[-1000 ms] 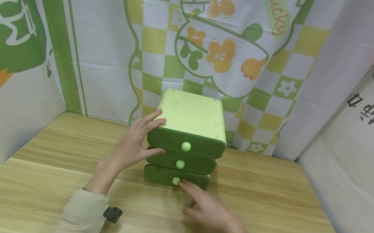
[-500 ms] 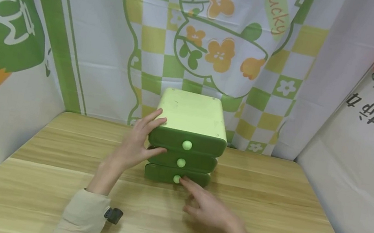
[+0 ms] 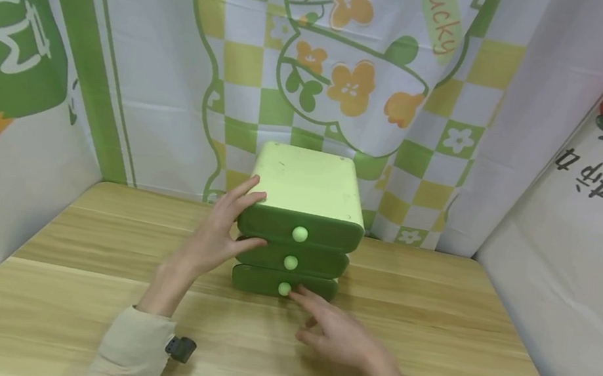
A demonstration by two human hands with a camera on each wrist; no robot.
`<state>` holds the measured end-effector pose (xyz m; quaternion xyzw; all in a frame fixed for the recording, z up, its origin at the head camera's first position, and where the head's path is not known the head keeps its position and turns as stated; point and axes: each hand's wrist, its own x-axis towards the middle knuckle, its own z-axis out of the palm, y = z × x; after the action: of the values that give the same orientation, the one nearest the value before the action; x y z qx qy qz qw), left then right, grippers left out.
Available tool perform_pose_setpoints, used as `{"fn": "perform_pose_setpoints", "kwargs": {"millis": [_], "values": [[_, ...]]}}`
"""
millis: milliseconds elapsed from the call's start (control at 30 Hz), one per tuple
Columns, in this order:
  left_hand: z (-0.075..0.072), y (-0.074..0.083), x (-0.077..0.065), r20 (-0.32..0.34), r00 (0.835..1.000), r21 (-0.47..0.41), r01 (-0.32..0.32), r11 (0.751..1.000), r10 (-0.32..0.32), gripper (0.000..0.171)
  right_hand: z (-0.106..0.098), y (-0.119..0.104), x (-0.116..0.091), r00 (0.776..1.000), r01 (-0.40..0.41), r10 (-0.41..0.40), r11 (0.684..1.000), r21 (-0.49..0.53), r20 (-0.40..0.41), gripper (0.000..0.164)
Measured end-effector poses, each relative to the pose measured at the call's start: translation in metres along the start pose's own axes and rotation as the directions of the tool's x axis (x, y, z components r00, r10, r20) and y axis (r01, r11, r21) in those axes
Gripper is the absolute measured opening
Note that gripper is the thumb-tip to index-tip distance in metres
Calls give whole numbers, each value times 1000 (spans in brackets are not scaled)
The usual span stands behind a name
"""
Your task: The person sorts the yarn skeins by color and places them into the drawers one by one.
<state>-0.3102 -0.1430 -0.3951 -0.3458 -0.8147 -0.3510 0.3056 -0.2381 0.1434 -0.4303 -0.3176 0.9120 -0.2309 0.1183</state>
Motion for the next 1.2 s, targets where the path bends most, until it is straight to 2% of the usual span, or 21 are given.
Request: {"fn": "perform_pose_setpoints", "kwargs": {"millis": [133, 500, 733, 833, 900, 967, 1033, 1167, 1200], "values": [[1, 0, 0, 5, 1000, -13, 12, 1000, -12, 88, -2, 0, -1, 1000, 2, -2, 1000, -9, -6, 65], [6, -2, 1, -12, 1000, -39, -22, 999, 21, 85, -3, 1, -1, 1000, 5, -6, 999, -42, -26, 61], [9, -1, 0, 3, 1000, -35, -18, 999, 18, 85, -3, 1, -1, 1000, 5, -6, 999, -48, -25, 59], [9, 1, 0, 15, 1000, -41, 2, 999, -1, 86, -5, 1, 0, 997, 40, -43, 998, -46, -66, 56], [8, 1, 0, 32, 999, -45, 24, 999, -22, 88, -8, 0, 1, 986, 85, -92, 995, -56, -140, 53], [6, 2, 1, 69, 996, -38, 57, 998, -54, 91, -14, -1, 0, 954, 147, -163, 986, -81, -252, 48], [2, 2, 1, 116, 988, -22, 107, 994, -104, 97, -21, -1, -1, 898, 198, -231, 972, -127, -375, 44], [-9, 1, -1, 190, 954, 66, 224, 972, -232, 112, -40, 3, -6, 734, 256, -342, 939, -227, -586, 38], [-12, 0, -2, 200, 944, 88, 249, 965, -262, 114, -45, 5, -7, 702, 250, -351, 936, -246, -620, 37]]}}
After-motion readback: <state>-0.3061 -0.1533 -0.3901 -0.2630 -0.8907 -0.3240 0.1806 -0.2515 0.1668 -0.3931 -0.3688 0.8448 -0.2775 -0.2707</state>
